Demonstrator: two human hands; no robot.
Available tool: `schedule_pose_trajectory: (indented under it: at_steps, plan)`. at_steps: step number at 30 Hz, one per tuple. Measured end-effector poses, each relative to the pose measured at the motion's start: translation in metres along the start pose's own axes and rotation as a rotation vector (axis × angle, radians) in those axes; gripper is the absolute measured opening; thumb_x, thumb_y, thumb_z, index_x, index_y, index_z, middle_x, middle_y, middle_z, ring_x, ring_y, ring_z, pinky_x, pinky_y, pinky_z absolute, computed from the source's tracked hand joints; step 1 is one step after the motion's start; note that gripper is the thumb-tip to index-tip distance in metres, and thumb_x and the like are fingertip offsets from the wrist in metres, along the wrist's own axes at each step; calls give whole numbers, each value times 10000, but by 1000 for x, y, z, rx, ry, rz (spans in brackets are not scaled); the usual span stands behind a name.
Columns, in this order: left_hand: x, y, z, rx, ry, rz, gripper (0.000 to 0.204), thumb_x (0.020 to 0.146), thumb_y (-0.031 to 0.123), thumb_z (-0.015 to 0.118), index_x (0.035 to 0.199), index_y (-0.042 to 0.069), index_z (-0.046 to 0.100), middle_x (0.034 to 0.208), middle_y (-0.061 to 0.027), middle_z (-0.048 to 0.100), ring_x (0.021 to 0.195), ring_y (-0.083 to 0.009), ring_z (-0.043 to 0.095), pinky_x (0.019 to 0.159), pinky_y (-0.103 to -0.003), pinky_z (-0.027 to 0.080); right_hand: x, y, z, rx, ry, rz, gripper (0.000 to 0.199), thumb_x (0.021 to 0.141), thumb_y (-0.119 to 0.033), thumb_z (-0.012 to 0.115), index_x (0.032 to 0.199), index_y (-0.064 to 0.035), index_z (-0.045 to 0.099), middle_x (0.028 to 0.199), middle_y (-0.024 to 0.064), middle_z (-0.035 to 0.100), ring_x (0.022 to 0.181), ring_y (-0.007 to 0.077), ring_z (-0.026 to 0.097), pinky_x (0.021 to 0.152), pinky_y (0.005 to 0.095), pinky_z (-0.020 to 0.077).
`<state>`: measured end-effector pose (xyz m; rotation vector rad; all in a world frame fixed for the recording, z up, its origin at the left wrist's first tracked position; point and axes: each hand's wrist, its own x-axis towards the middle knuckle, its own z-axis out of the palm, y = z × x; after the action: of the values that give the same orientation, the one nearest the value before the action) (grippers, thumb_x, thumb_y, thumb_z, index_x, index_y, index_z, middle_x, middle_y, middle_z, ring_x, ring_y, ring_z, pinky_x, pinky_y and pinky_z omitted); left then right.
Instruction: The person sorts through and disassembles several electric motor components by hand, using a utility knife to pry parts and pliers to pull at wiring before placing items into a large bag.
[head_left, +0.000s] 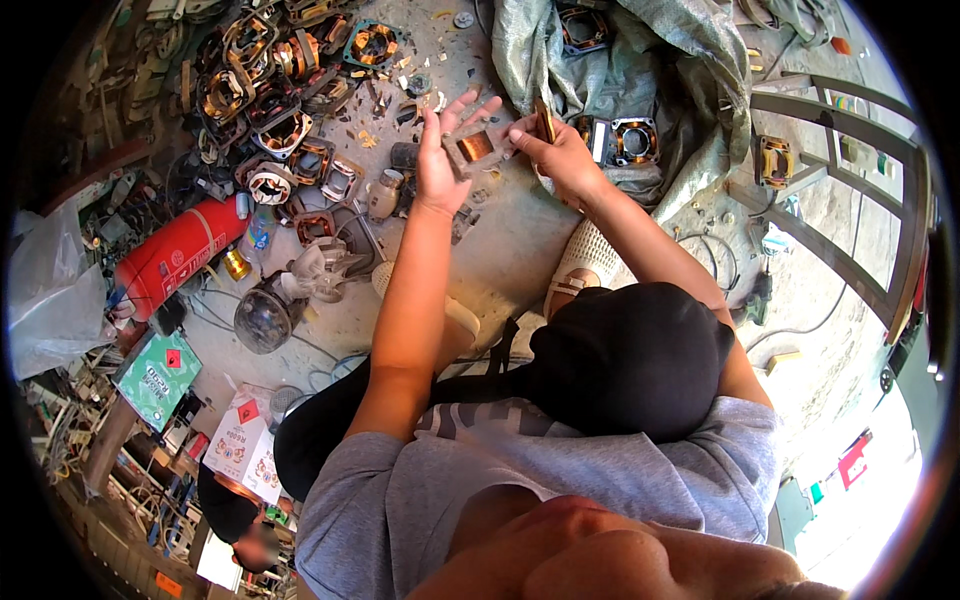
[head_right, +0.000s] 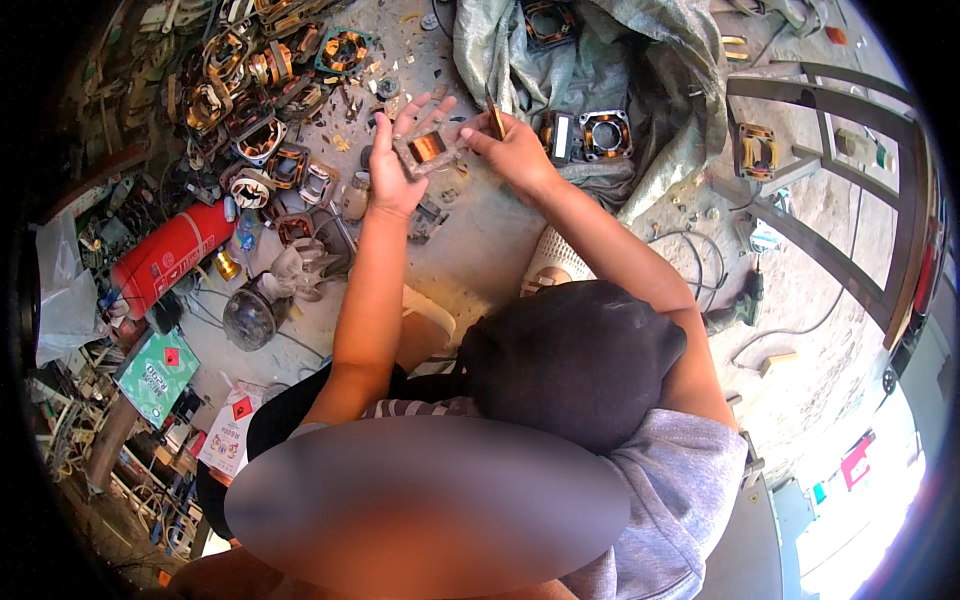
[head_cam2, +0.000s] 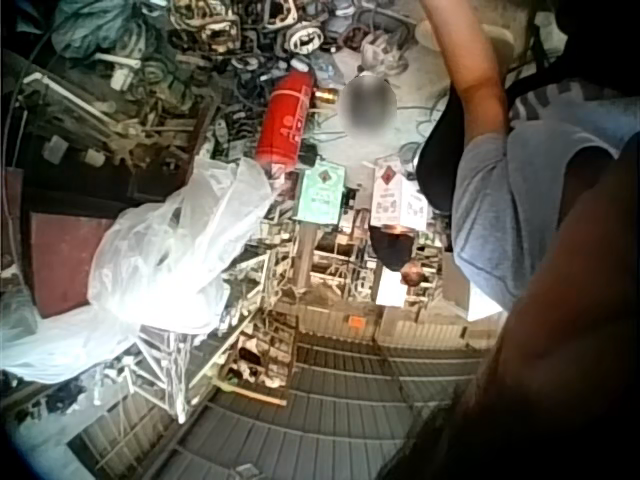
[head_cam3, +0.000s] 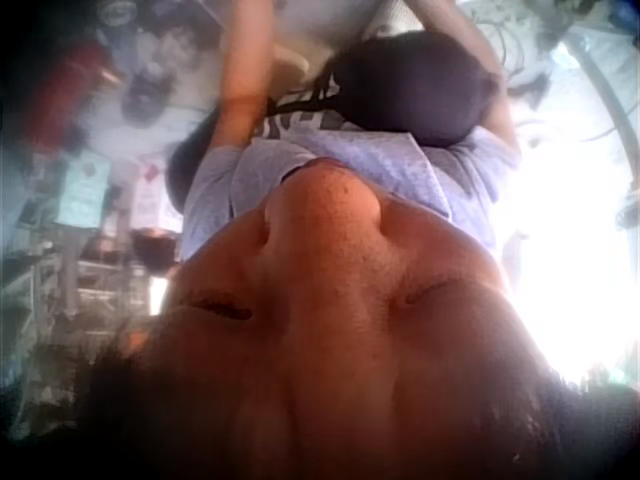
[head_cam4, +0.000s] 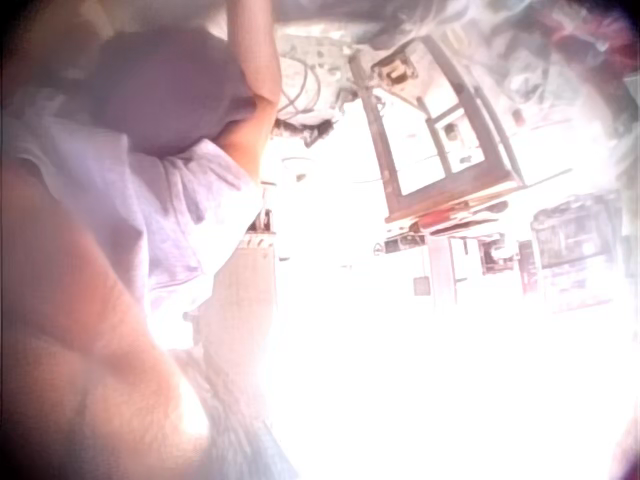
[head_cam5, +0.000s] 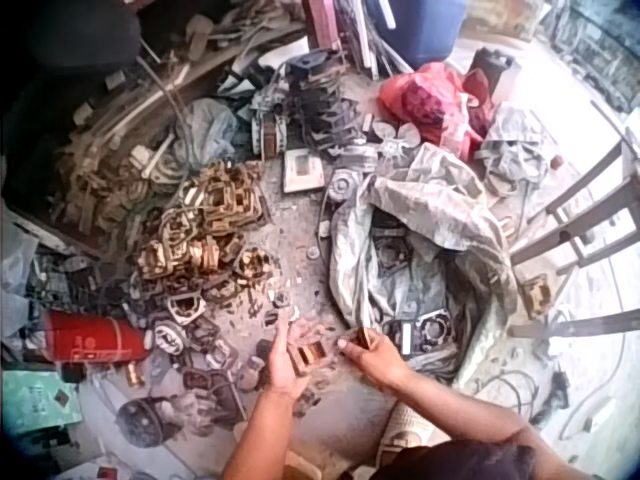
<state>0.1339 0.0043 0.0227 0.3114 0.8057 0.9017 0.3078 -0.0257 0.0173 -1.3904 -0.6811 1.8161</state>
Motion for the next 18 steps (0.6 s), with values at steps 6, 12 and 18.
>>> schedule_pose_trajectory:
  at_steps: [6,12,18]
  plan:
    - [4,3,-4,-284,0,-54,593,1015,465,296,1437,52,358,1490,-215,352,1359,-392,358,1130,-510,278,-8,-10,1,-107,-107,40,317,884,-311,711,1006,-20,683,794,-2,624,704,76,525,621,223,419]
    - [4,-4,9,-36,46,-90,689,1011,546,218,1503,64,232,1514,-186,331,1346,-330,376,1119,-450,301,-12,-5,-14,7,-62,245,311,843,-287,723,1006,-25,687,710,-20,567,594,55,441,500,224,343]
    - [17,-2,13,462,158,-138,850,914,735,265,1519,139,231,1498,-129,392,1392,-312,342,1138,-544,144,-21,-32,-68,26,268,86,303,851,-245,693,1037,-7,676,794,2,625,651,97,523,584,265,405]
